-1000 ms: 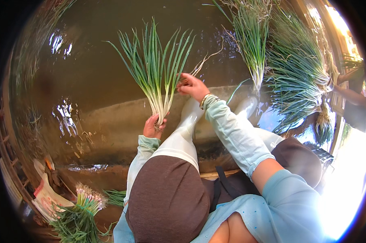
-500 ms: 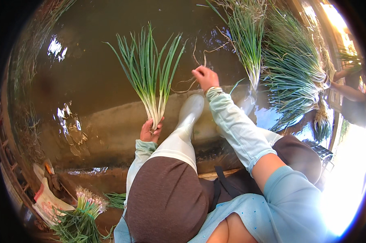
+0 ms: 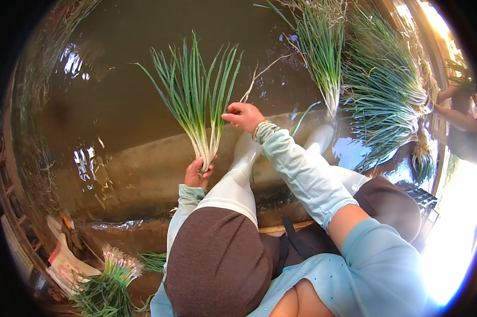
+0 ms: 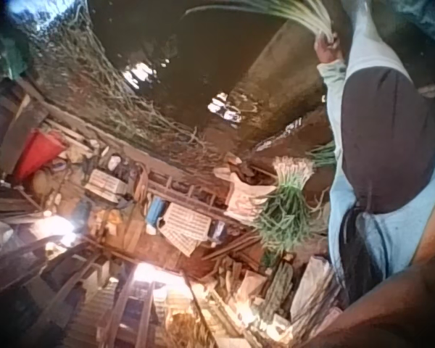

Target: The person sits in a shallow water basin and repeatedly washes bundles of green onions by hand. They rinse the roots and leaves, shake off excess water, and place the cleaned bundles onto a nearby pile.

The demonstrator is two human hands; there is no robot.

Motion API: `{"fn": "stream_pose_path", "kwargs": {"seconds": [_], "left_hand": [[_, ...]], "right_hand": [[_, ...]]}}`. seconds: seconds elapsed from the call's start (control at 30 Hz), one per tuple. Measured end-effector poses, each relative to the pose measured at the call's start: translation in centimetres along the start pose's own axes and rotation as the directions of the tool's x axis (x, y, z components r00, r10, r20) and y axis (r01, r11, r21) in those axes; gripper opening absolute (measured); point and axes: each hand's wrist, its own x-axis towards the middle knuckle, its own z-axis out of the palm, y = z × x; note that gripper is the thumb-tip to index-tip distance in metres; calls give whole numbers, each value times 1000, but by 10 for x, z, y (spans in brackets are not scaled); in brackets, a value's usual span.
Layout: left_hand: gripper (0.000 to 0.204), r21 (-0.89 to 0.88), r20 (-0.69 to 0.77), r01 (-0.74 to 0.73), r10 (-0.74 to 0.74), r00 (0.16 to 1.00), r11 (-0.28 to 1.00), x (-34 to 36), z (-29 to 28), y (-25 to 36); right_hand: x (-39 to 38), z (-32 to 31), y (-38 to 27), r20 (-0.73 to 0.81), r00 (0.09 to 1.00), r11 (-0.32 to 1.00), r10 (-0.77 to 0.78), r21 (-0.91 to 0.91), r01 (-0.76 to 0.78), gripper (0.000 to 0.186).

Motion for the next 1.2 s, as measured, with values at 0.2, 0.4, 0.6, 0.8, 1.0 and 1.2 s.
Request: {"fn": "stream_pose_path", "kwargs": {"seconds": [0.2,0.4,0.6,0.8,1.0,1.2], "left_hand": [[36,76,-35,-8,11,999,997,-4,4,1],[35,145,-16,3,0,1000,989,-1,2,-3],[35,261,-83,56,-35,996,964,-9,-5,1],[34,283,-94,92,-68,993,955,-13,-8,1],[34,325,-150,128,-83,985,937,-16,-15,3],[32,363,-197,161,-93,976,918,-16,-16,2]], "right_hand": [[6,-13,14,92,988,880,-125,-449,154,26],[24,-32,52,-340,829,733,-445,-670,119,22],[57,-95,25,-726,567,906,-390,-412,96,13],[94,-124,-51,-227,659,510,-717,-816,274,23],[128,-114,-51,190,959,262,-212,-934,243,22],[121,-141,-19,-209,803,391,-558,-920,32,15]]}}
